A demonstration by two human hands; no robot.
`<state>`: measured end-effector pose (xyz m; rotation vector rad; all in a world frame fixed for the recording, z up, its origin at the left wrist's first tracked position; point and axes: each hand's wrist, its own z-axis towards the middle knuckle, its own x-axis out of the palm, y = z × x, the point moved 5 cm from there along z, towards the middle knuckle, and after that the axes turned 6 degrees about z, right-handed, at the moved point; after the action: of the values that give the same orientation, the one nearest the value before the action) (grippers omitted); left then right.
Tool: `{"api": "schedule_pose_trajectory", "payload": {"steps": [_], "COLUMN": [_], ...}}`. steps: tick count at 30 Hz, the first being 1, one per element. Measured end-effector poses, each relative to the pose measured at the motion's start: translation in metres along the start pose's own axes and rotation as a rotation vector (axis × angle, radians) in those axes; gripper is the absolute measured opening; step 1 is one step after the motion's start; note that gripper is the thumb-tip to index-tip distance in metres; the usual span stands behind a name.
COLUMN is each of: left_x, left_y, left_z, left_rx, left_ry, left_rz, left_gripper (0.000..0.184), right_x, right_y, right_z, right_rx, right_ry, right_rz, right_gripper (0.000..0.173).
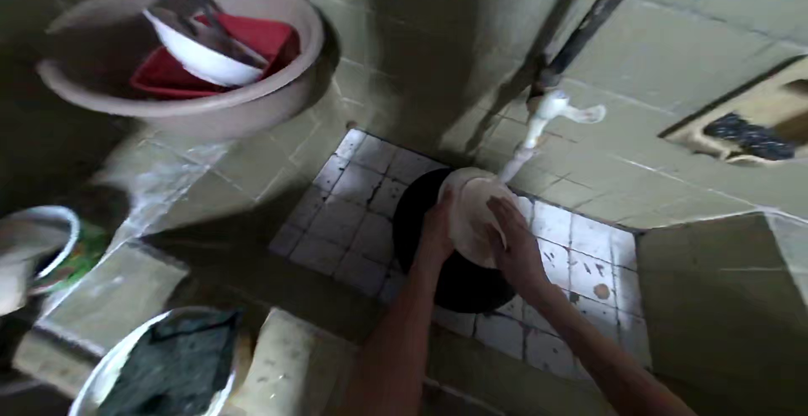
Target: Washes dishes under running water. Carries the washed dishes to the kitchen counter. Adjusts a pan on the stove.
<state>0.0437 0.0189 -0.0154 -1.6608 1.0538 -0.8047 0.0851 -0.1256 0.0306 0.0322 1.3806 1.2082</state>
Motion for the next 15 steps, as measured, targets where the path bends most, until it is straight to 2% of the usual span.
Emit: {"api": "schedule_pose_trajectory", "payload": {"steps": [1,3,6,9,12,15], "left_x": [0.005,0.012,0.019,0.022,0.020,0.017], "left_y": [0.002,-0.002,-0.005,-0.007,-0.004,-0.001], "left_z": [-0.002,0.003,0.002,0.002,0.007,0.008], "left_rx": [-0.046,-0.096,-0.145,-0.126,-0.081,-0.059], "left_ry": [0.005,0.009,0.051,0.088,0.087,0.026], "left_rz": [-0.026,-0.109,-0.416,-0.520,-0.636,-0.630], "left_gripper": [0.071,0.067,0.054,0.053,0.050,0.054], "right_x": [-0.002,0.001,0.016,0.037,0.051,0.047], "right_y": [-0.036,-0.071,-0.066,-0.042,-0.011,-0.028], "right_z": [-0.001,0.012,0.047,0.079,0.062,0.027], "right_rx": [0.091,0.117,0.166,0.240,0.055,-0.219], "right_ry": [0.014,0.025,0.097,0.092,0.075,0.189], "right_rz": [-0.043,-0.200,-0.305,-0.205,-0.129,-0.133], "right_gripper": [0.051,0.065,0.072,0.072,0.067,0.064]}}
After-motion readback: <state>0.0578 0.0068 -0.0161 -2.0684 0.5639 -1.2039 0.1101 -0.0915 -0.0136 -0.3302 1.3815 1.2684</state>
